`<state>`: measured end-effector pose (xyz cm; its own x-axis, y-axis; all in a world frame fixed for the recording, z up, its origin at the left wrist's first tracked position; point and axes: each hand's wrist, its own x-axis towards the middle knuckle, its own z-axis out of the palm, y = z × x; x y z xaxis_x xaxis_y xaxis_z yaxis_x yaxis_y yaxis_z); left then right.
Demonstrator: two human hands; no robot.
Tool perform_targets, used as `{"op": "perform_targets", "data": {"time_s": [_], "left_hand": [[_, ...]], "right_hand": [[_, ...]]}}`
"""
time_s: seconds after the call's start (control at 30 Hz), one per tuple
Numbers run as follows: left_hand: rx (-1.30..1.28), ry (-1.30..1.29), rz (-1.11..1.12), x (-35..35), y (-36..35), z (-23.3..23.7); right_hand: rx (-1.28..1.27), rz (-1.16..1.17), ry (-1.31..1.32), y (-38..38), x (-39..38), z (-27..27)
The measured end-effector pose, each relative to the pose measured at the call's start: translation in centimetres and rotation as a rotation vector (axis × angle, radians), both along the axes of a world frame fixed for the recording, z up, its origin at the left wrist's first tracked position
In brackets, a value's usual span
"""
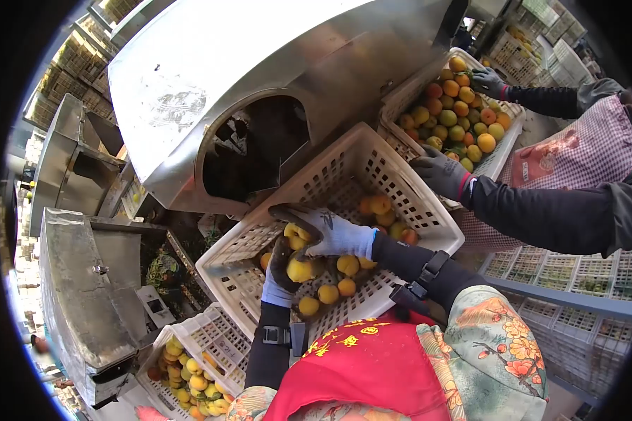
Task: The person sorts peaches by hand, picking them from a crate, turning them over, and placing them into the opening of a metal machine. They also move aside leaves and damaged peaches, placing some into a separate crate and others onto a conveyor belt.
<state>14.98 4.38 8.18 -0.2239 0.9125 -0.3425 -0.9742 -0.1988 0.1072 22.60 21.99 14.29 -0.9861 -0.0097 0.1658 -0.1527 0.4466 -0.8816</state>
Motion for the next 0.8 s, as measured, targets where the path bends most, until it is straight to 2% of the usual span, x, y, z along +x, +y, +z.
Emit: {"op": "perform_targets", "data": {"time_s": [0.07,0.2,0.23,0.27,0.33,0.37,0.4,0.47,0.5,0.53,0.6,0.63,0.67,0.7,0.73,0.8], "left_hand": [[-0.043,0.212,-0.027,-0.4,-0.7,0.2],[-0.037,0.345,-0.015,-1.7,-0.6,3.2],[-0.203,0.424,0.029,-2.3,-1.1,0.6],[-0.202,0.432,0.029,-2.3,-0.8,0.6],[-0.367,1.379,0.146,-2.9,-0.5,1.3],[-0.374,1.419,0.206,-2.1,0.0,5.3],[-0.365,1.430,0.211,-2.2,-0.1,4.9],[0.036,0.805,0.208,-2.7,-0.3,4.4],[-0.162,0.662,0.172,-2.6,0.1,4.6],[-0.166,0.667,0.178,-2.9,0.3,4.6],[-0.156,0.331,0.171,-3.0,0.1,3.9],[-0.165,0.310,0.227,-2.8,0.2,3.0],[-0.091,0.133,0.247,-2.5,0.3,4.0],[-0.113,0.112,0.267,-2.1,0.4,5.1],[-0.126,0.103,0.287,-2.1,0.5,6.1],[-0.047,0.067,0.289,-1.6,0.1,6.9]], "right_hand": [[0.243,-0.160,0.106,-1.4,0.3,1.1],[0.269,-0.373,0.064,-3.9,1.2,4.5],[0.242,-0.388,0.097,-3.9,0.9,4.7],[0.242,-0.390,0.105,-3.3,0.5,4.8],[0.145,-0.473,0.184,-2.9,-1.0,5.5],[0.154,-0.476,0.201,-2.6,-1.8,5.7],[0.200,-0.520,0.238,-2.4,-2.7,5.9],[0.289,-0.603,0.313,-1.8,-4.4,6.0],[0.331,-0.636,0.258,-1.5,-5.1,5.4],[0.326,-0.630,0.264,-1.3,-6.0,4.9],[0.388,-0.678,0.279,-0.6,-8.3,3.3],[0.506,-0.729,0.420,0.6,-10.7,-0.3],[0.509,-0.698,0.415,1.3,-12.0,0.8],[0.507,-0.668,0.408,1.6,-12.9,2.4],[0.616,-0.706,0.444,1.6,-13.6,3.4],[0.550,-0.737,0.448,1.6,-13.3,5.8]]}}
